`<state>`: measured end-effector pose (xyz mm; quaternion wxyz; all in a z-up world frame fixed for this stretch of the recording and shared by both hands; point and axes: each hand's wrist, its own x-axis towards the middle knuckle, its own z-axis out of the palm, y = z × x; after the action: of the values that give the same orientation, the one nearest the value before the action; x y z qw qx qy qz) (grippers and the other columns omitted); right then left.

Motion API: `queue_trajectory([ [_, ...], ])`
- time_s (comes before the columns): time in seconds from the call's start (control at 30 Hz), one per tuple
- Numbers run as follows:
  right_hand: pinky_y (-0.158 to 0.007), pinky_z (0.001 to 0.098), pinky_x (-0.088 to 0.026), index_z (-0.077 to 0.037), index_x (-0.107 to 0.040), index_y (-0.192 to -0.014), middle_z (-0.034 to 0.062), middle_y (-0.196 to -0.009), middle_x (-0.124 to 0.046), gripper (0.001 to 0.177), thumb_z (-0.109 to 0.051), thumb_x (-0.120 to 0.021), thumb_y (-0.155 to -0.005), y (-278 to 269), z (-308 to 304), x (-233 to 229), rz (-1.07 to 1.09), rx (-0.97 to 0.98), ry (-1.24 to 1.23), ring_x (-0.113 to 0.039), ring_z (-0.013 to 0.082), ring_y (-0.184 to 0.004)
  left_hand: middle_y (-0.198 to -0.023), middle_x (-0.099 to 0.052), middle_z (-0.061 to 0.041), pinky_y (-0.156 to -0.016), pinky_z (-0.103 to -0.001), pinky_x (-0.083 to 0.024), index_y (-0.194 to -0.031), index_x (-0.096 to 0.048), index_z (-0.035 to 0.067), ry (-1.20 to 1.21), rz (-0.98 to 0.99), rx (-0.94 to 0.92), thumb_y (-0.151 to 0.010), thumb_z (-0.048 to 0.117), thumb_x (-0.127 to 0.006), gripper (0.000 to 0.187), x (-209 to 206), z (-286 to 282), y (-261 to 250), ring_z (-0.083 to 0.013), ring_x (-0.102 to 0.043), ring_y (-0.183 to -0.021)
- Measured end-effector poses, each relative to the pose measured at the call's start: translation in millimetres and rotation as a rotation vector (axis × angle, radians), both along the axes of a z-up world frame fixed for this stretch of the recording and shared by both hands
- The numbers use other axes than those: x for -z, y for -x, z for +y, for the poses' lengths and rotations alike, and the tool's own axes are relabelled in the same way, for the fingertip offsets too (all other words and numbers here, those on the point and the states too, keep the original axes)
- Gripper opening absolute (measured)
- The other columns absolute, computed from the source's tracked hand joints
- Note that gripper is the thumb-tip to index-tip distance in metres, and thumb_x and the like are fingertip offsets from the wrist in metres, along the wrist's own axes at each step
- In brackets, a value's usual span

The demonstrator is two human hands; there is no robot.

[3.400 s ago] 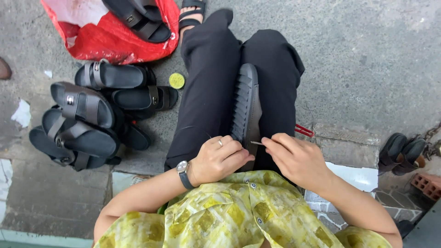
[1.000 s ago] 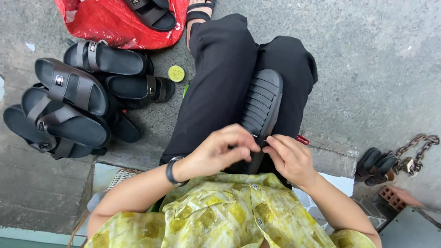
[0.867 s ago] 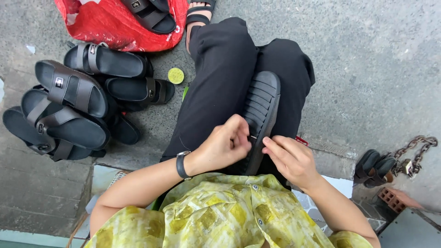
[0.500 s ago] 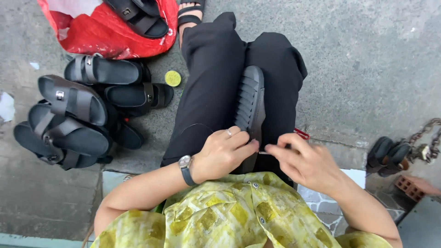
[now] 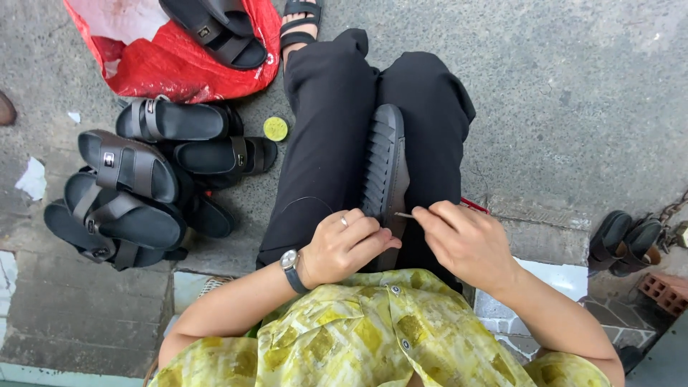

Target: Hand-sewing the sole of a black sandal using a needle and thread.

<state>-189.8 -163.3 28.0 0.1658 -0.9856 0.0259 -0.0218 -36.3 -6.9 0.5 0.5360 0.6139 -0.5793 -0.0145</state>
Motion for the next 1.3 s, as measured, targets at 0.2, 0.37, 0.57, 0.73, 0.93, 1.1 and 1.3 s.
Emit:
queue_trajectory([
  [0.2, -0.054, 0.0281, -0.054, -0.014, -0.064, -0.109, 0.0015, -0.084, -0.056, 0.024, -0.012, -0.05, -0.089, 6, 7, 4, -0.062, 0.028, -0.033, -0.061, 0.0182, -0.057, -0.069, -0.047, -0.007, -0.047, -0.025, -0.043, -0.077, -0.063, 0.003, 0.003, -0.076, -0.03, -0.085, 0.008, -0.07, 0.012, 1, 5, 1, -0.0181, -0.046, -0.05],
  [0.37, -0.026, 0.0188, -0.039, -0.009, -0.068, -0.084, -0.0025, -0.052, -0.052, 0.011, -0.007, -0.057, -0.081, -3, 9, -17, -0.104, 0.375, -1.378, -0.049, 0.0032, -0.035, -0.071, -0.048, -0.009, -0.049, -0.025, -0.042, -0.077, -0.062, 0.003, 0.019, -0.123, -0.039, -0.085, 0.005, -0.069, 0.011, -1, 7, 3, -0.0191, -0.045, -0.052],
  [0.57, -0.04, 0.025, -0.04, -0.016, -0.058, -0.118, 0.0035, -0.082, -0.059, 0.023, -0.017, -0.046, -0.099, 11, -11, -25, -0.402, 0.419, -1.11, -0.047, 0.013, -0.048, -0.069, -0.046, -0.006, -0.047, -0.024, -0.041, -0.076, -0.061, 0.004, -0.01, -0.115, -0.044, -0.084, 0.008, -0.071, 0.013, -3, 3, 0, -0.0173, -0.044, -0.05],
  [0.73, -0.05, 0.0307, -0.051, -0.013, -0.065, -0.104, 0.004, -0.089, -0.062, 0.019, -0.015, -0.054, -0.089, 5, 6, 4, -0.051, 0.094, -0.223, -0.062, 0.0203, -0.061, -0.067, -0.046, -0.006, -0.046, -0.026, -0.042, -0.076, -0.061, 0.004, -0.052, -0.083, -0.039, -0.082, 0.009, -0.072, 0.014, -4, 2, 4, -0.0184, -0.046, -0.05],
  [0.93, -0.052, 0.0338, -0.047, -0.017, -0.065, -0.096, -0.0002, -0.083, -0.061, 0.02, -0.024, -0.048, -0.091, 17, -17, -10, -0.029, 0.162, -0.948, -0.059, 0.0224, -0.066, -0.07, -0.049, -0.007, -0.047, -0.027, -0.043, -0.079, -0.062, 0.004, -0.063, -0.066, -0.026, -0.083, 0.012, -0.073, 0.014, 2, 9, 7, -0.0201, -0.048, -0.051],
  [1.1, -0.066, 0.042, -0.028, -0.004, -0.061, -0.095, 0.0111, -0.093, -0.057, 0.05, -0.042, -0.029, -0.1, 29, -45, -26, -0.271, 0.532, -2.795, -0.045, 0.0291, -0.08, -0.072, -0.051, -0.012, -0.048, -0.037, -0.044, -0.1, -0.064, 0.001, -0.231, 0.005, -0.038, -0.082, 0.025, -0.074, 0.031, -6, 17, -8, -0.0284, -0.053, -0.057],
  [1.3, -0.054, 0.0411, -0.05, -0.009, -0.064, -0.114, 0.0088, -0.057, -0.062, 0.04, -0.013, -0.072, -0.076, -7, -1, -7, 0.079, 0.133, -0.657, -0.064, 0.0293, -0.055, -0.068, -0.042, -0.003, -0.045, -0.029, -0.04, -0.074, -0.066, 0.003, -0.639, 0.417, 0.151, -0.092, 0.023, -0.063, 0.027, -13, 15, -25, -0.0263, -0.05, -0.056],
])
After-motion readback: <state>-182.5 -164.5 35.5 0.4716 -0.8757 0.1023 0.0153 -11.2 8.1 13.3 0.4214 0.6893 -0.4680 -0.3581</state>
